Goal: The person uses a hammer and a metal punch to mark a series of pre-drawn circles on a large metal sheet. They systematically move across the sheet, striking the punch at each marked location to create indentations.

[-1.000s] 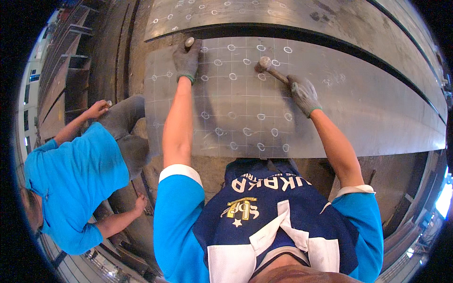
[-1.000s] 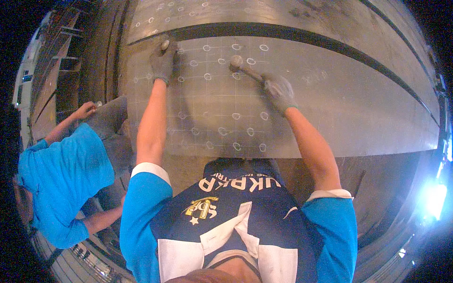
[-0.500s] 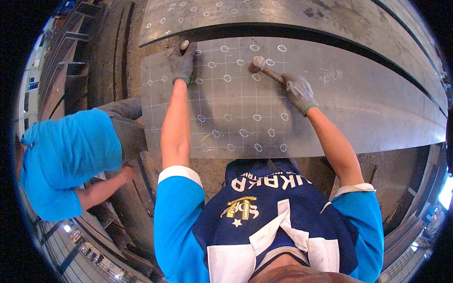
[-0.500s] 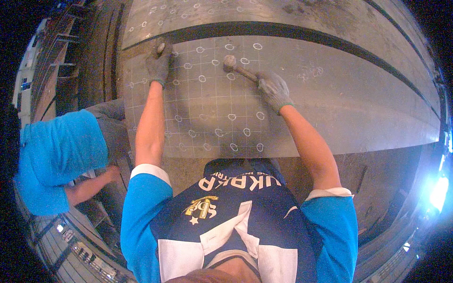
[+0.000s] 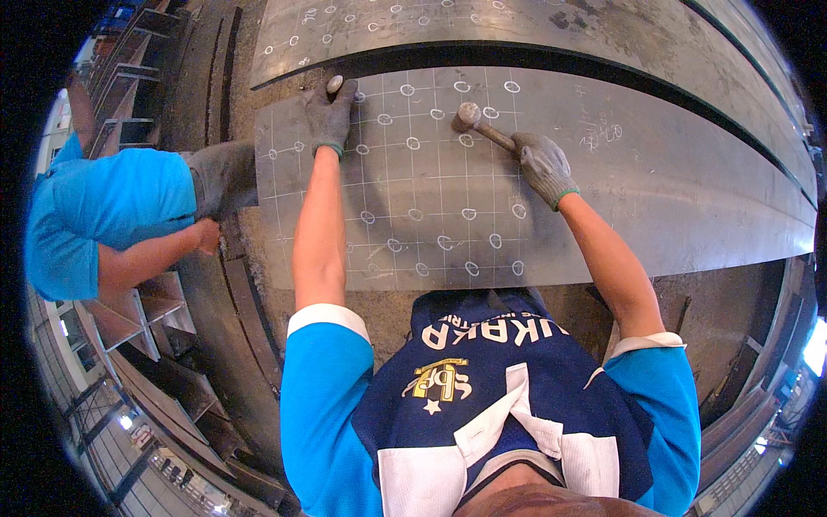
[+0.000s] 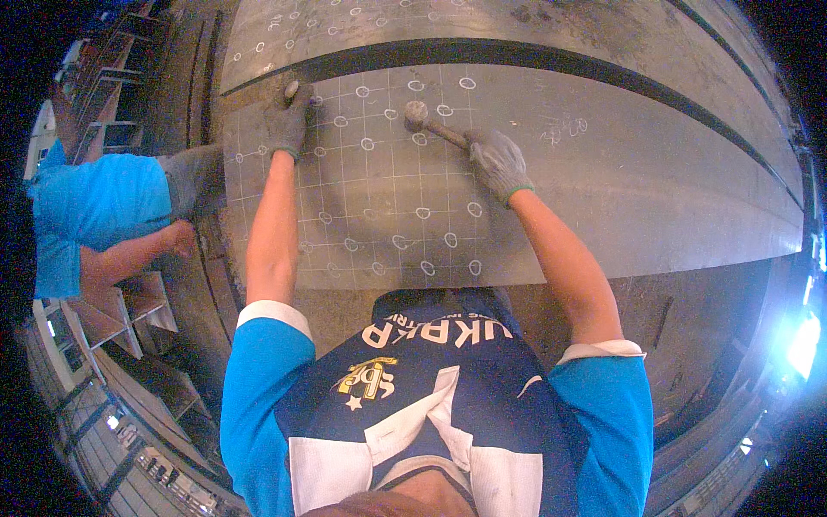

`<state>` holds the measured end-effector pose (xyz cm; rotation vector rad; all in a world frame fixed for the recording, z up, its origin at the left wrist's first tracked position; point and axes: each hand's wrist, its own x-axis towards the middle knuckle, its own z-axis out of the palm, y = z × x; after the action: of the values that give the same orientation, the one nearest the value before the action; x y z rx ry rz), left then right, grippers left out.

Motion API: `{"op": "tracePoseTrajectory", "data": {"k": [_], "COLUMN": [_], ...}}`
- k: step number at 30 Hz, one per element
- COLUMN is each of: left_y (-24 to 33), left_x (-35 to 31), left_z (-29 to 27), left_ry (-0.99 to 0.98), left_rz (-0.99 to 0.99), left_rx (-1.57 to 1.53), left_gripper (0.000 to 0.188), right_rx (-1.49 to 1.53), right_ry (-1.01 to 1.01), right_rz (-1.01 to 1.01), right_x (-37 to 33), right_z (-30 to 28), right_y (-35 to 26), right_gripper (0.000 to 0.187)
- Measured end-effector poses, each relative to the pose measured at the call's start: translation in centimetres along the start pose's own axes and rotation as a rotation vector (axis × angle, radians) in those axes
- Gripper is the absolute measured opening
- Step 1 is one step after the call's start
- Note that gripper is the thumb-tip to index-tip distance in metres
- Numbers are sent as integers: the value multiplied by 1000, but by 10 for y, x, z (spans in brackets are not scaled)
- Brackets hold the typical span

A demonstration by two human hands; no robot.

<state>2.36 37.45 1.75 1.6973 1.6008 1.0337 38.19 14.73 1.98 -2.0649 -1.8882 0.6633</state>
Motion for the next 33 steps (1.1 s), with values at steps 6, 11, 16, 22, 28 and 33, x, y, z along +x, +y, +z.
{"op": "tracePoseTrajectory", "data": {"k": [6, 11, 16, 22, 28, 33], "left_y": [19, 28, 32, 17, -14, 8], "left_x": [-10, -10, -13, -17, -4, -8], "left_z": [1, -4, 0, -5, 17, 7], "left_ry": [39, -18, -33, 35, -30, -84], "left_rz": [-59, -61, -69, 2, -10, -29], "left_rx": [-75, 7, -22, 79, 112, -5], "left_gripper": [49, 42, 37, 41, 48, 41], "right_rx": [27, 210, 102, 571, -347, 68], "right_ry": [40, 17, 81, 288, 333, -142], "right_rz": [-32, -59, -346, -517, -519, -205], "right_x": [-5, 2, 60, 132, 177, 127], "right_z": [-4, -1, -18, -91, -33, -23], "right_y": [-6, -2, -61, -217, -174, -124], "right_gripper": [39, 46, 27, 29, 29, 27]}}
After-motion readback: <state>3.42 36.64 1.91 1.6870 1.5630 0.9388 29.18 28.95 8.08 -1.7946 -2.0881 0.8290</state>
